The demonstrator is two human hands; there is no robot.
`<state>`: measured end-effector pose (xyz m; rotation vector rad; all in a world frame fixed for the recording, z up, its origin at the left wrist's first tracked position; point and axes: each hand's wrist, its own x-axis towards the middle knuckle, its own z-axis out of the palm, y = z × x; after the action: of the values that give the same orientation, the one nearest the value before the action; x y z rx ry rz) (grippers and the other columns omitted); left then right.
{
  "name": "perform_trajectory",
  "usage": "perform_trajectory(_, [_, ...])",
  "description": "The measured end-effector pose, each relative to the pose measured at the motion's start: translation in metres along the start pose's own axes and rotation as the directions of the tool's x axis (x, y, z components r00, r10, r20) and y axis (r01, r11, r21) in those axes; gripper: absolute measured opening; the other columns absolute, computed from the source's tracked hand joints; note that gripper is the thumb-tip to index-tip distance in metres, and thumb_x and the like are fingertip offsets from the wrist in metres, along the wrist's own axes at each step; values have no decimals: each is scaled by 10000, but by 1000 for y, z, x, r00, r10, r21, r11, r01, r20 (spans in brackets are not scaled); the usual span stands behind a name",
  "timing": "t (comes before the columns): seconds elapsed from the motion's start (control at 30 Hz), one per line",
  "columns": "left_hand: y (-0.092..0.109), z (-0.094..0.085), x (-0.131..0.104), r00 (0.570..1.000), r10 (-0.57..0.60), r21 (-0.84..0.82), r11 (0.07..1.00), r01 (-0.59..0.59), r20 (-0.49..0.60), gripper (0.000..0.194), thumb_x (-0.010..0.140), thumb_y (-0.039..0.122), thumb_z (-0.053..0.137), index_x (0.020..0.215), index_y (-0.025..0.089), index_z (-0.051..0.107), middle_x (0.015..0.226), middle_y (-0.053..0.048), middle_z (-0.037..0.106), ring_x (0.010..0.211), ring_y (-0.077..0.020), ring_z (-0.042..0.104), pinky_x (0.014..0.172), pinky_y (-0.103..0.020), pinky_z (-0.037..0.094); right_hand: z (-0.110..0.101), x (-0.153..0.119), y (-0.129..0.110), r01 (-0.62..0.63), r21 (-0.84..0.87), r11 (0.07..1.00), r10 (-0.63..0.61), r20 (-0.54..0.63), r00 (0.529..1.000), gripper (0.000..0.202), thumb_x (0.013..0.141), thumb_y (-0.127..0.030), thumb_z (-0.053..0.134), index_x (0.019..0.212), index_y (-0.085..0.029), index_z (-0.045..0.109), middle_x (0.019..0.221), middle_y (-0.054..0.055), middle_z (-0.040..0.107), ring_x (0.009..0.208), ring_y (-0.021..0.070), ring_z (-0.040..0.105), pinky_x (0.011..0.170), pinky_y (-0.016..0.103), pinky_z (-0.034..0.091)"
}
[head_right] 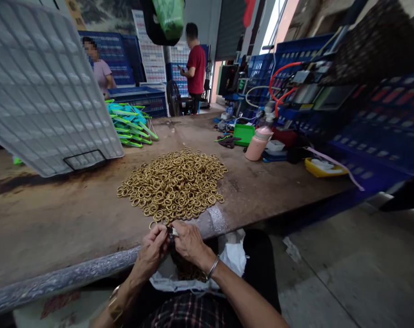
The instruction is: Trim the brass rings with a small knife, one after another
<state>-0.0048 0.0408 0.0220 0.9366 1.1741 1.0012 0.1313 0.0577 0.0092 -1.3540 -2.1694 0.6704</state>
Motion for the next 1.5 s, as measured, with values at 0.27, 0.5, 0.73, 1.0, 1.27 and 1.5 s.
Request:
perform_trajectory(0.27, [-2,0,1,996,85,43,995,-85,6,359,739,529,551,667,190,457,517,74,402,426,-55,308,411,-189,239,-1,1,2,-8,-93,996,14,65,998,251,684,-52,388,864,-182,504,694,2,547,606,124,437,582,241,253])
perform_trajectory(0.5, [-4,-1,-11,997,8,-3,1000,-8,80,385,749,545,550,658,181,463,484,78,414,392,-40,308,393,-179,234,-8,5,-1,-111,-201,973,137,120,983,242,713,-73,393,921,-156,483,707,29,568,604,137,464,570,250,260])
perform_trajectory(0.73, [-1,-1,-19,995,-83,-380,920,100,60,376,693,505,636,717,169,471,679,8,592,414,-35,383,355,-167,242,-11,38,-3,-115,-300,947,92,-92,992,254,746,-83,391,932,-188,530,828,38,624,732,146,542,631,244,312])
perform_trajectory(1.0, [-1,-16,-13,979,-194,-605,772,194,66,311,662,347,698,857,177,526,656,23,597,447,-48,463,375,-145,287,-9,81,-14,-166,-452,876,154,-63,986,224,841,-161,397,1012,-214,530,929,67,636,762,176,595,625,268,336])
perform_trajectory(1.27, [-2,-21,-5,942,-336,-688,686,236,-12,184,669,212,698,714,136,537,681,-18,617,562,-103,584,399,-159,394,-6,84,-4,-162,-416,895,144,-75,987,196,843,-155,396,970,-207,535,910,55,627,749,151,568,612,253,297])
perform_trajectory(1.5, [-3,-17,7,987,-130,-437,896,78,-91,399,597,452,747,743,173,503,550,61,507,446,-56,458,348,-138,312,-5,74,6,-48,-260,964,6,-162,987,260,766,-88,405,952,-214,538,880,10,631,773,139,554,629,243,285])
